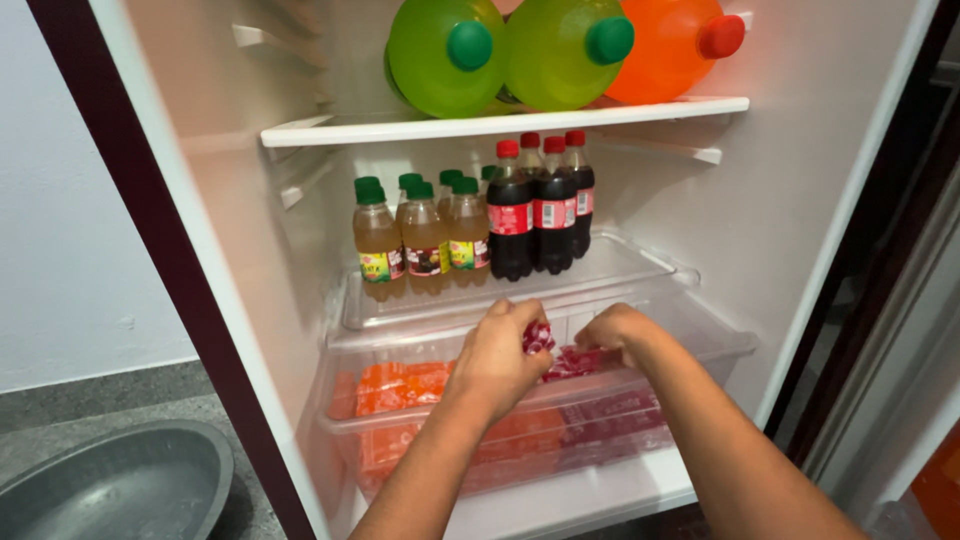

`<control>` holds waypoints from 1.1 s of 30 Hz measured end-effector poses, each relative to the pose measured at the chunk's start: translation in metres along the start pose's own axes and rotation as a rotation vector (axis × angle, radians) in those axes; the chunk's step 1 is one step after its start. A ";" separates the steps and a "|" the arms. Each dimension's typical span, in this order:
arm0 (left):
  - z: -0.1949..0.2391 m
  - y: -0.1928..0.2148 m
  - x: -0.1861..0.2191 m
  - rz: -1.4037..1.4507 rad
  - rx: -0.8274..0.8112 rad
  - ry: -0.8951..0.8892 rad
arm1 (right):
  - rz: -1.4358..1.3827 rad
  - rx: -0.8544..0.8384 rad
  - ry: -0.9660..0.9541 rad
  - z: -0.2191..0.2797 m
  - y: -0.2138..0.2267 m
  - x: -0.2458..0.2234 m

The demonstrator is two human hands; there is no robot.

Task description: The person transfers small, individually wrapped frozen items from a clear plastic bin into the freezer compartment of a refrigerator. They handle the items in small batches, placing them into the freezer drawer and arranging them. The person also moves the entire bin into the main refrigerator compartment and later retrieves items from it.

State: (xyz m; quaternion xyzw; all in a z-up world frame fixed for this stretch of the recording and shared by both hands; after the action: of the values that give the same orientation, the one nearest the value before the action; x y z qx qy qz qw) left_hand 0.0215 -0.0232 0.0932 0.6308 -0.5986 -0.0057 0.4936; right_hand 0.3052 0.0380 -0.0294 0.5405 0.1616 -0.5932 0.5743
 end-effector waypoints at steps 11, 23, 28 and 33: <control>-0.007 -0.006 -0.030 0.506 0.065 0.066 | 1.111 0.043 0.076 0.009 -0.023 -0.019; 0.003 -0.006 -0.025 0.297 0.054 0.022 | 1.079 0.147 0.034 0.075 -0.029 -0.040; 0.003 -0.007 -0.026 0.306 0.052 0.055 | 1.116 0.245 0.064 0.075 -0.028 -0.040; 0.003 -0.008 -0.030 0.303 0.080 0.042 | 0.916 0.333 0.033 0.068 -0.015 -0.037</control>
State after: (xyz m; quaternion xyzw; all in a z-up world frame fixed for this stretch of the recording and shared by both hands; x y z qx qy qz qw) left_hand 0.0174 -0.0038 0.0696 0.5523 -0.6763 0.1058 0.4758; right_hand 0.2523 0.0065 0.0196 0.6500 -0.1811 -0.2885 0.6794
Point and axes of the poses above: each hand's wrist, its own z-axis away from the middle knuckle, its own y-axis out of the back of the hand, x = y × z, the point moved 4 cm from there along -z, towards the middle knuckle, and after that the axes turned 5 degrees about -y, right-handed, at the moved point
